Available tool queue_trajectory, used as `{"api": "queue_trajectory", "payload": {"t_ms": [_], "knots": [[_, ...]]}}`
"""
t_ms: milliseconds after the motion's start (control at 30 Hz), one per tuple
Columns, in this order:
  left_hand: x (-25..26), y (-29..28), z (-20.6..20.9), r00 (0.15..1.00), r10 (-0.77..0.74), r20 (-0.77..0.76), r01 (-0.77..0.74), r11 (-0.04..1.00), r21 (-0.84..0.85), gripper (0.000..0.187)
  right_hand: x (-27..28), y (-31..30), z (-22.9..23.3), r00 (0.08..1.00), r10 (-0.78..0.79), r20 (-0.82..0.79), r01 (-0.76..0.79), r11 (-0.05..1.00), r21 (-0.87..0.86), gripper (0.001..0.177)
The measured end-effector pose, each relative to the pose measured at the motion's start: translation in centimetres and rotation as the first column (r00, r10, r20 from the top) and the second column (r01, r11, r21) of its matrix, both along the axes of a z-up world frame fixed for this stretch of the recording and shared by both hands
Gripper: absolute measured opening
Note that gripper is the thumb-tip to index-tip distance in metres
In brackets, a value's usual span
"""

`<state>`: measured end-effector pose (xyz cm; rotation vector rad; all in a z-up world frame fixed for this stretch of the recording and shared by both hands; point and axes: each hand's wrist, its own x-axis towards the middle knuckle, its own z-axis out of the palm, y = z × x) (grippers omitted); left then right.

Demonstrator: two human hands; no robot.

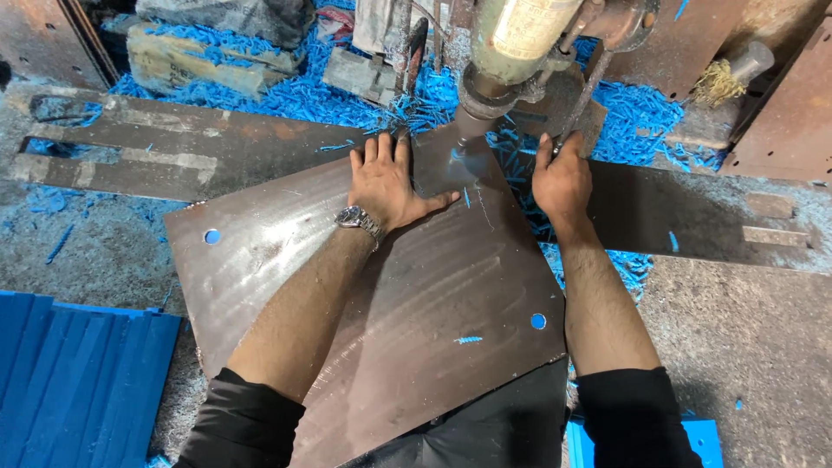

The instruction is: The person places a square metal plate on the drill press table and drills holes in its corners, holding the plate steady with one hand while pulling the drill press lever with the other. They reposition the plate between holes, brush away blue plastic shavings, and finally set the drilled plate onto a blue plastic sheet on the floor.

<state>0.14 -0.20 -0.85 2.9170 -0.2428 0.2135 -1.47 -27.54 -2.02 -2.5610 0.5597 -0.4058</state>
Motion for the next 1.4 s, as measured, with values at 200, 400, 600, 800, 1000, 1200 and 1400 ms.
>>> {"api": "queue_trajectory", "payload": {"t_ms": [200, 400, 600, 800, 1000, 1200, 1400], "knots": [[-0.1, 0.0, 0.3, 0.999, 0.027, 0.029, -0.027, 1.000, 0.004, 0.122, 0.9, 0.0, -0.1, 1.000, -0.008, -0.010, 0.008, 1.000, 0.005, 0.047], [-0.3, -0.2, 0.8, 0.999, 0.037, 0.016, -0.037, 0.999, 0.012, 0.120, 1.5, -0.4, -0.5, 0.999, -0.016, -0.051, 0.018, 0.999, 0.033, 0.051], [-0.3, 0.2, 0.7, 1.000, 0.014, 0.014, -0.014, 1.000, 0.009, 0.121, 2.9, -0.6, -0.6, 0.999, -0.038, 0.003, 0.038, 0.999, 0.021, 0.055], [-0.3, 0.0, 0.9, 1.000, 0.020, 0.012, -0.020, 1.000, -0.001, 0.122, 3.8, -0.6, -1.3, 0.998, -0.061, 0.020, 0.060, 0.998, 0.021, 0.055], [-0.4, 0.0, 1.3, 1.000, 0.012, -0.008, -0.012, 1.000, 0.006, 0.123, 3.8, -0.4, -0.6, 0.999, -0.016, 0.050, 0.016, 1.000, 0.013, 0.056], [-0.4, -0.3, 1.2, 0.999, 0.035, -0.008, -0.035, 0.999, 0.017, 0.125, 6.2, -2.1, -2.6, 0.998, -0.034, 0.061, 0.035, 0.999, -0.023, 0.058], [-0.6, -0.3, 1.9, 0.997, 0.039, -0.068, -0.037, 0.999, 0.031, 0.123, 6.3, -1.5, -1.3, 0.999, 0.013, 0.041, -0.014, 0.999, 0.039, 0.059]]}}
